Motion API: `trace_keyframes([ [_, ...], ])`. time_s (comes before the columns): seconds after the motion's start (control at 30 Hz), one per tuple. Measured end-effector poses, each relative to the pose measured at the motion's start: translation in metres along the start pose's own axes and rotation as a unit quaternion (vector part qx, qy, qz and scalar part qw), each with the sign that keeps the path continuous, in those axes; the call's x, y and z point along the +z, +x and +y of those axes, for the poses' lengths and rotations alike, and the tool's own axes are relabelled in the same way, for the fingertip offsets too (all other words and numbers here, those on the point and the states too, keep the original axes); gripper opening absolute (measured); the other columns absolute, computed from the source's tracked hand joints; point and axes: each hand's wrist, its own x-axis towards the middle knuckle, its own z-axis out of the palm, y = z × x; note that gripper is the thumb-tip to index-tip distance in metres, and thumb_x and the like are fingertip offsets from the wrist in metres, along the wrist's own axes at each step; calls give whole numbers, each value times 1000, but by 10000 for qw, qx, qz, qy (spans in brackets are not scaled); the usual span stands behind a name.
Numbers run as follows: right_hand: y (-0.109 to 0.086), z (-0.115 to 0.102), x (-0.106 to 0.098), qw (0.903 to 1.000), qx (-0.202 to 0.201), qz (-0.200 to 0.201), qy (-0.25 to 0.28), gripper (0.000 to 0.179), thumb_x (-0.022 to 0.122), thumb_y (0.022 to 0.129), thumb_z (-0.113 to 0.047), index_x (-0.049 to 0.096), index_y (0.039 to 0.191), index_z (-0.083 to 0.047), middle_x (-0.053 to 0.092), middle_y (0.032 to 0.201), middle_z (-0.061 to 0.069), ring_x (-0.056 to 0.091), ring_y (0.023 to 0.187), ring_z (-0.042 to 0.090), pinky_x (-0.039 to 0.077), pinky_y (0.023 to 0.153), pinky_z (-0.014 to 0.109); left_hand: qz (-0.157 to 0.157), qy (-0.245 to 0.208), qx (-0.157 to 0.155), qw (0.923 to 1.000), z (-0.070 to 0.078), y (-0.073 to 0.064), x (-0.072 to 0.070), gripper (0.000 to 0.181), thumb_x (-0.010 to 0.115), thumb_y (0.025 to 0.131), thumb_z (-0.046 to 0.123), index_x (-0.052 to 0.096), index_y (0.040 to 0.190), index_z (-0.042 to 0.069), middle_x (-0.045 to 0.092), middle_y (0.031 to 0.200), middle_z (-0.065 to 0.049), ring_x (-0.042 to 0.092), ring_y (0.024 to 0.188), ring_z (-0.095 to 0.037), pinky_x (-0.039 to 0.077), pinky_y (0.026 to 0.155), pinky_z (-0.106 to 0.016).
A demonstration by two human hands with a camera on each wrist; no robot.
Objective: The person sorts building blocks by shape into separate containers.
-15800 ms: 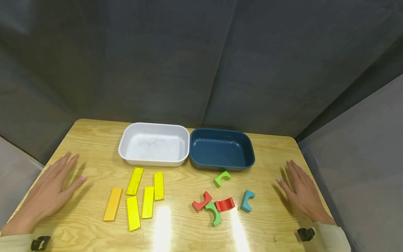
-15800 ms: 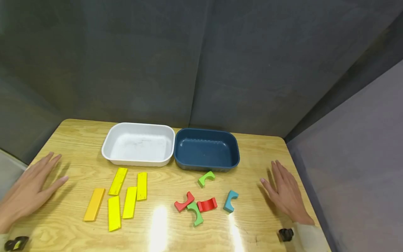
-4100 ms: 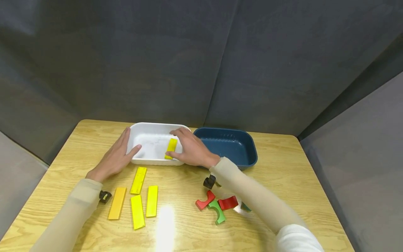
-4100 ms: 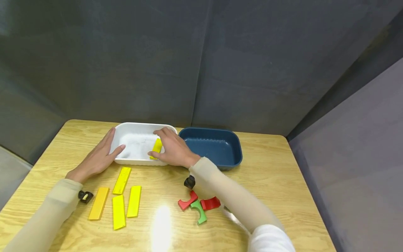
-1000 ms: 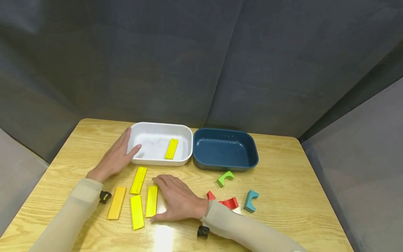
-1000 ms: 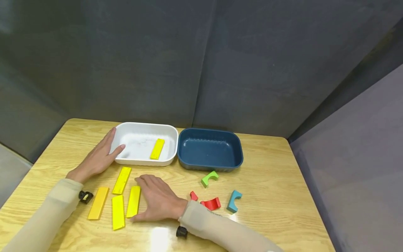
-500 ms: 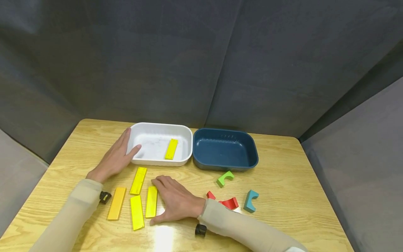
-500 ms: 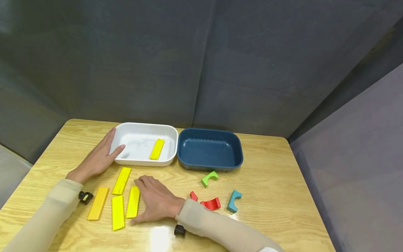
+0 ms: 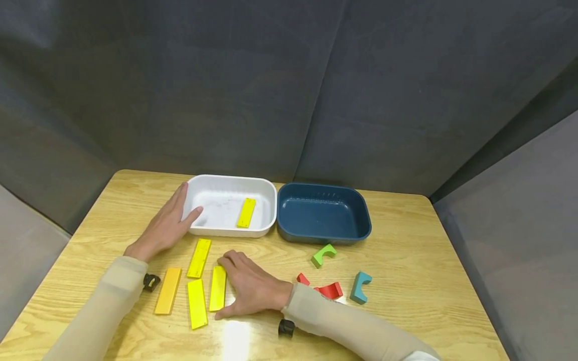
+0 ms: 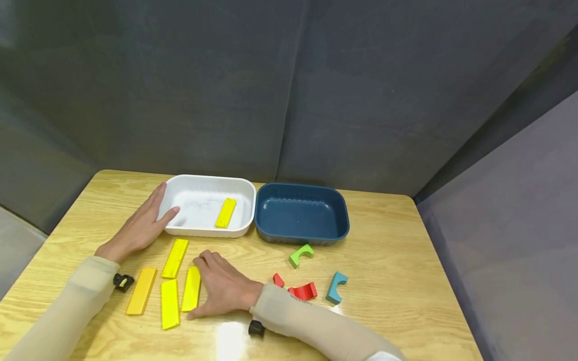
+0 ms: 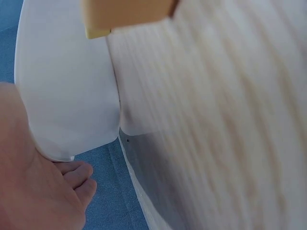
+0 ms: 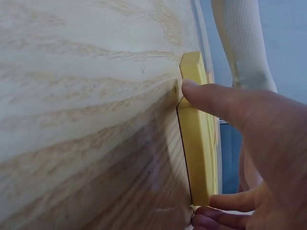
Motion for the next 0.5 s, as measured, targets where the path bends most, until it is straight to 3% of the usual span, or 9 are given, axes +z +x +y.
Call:
trace_keyframes([
  [0.5,1,-1,4,9998,-116,121,92,98,91,81,-57,48,151,-4,49,144,5,50,124,15,44,111,20,-8,-2,-68,10000,3,1,0,95,38,110,66,-10,172,14,-9,180,-8,5,165,-42,13,131,-64],
])
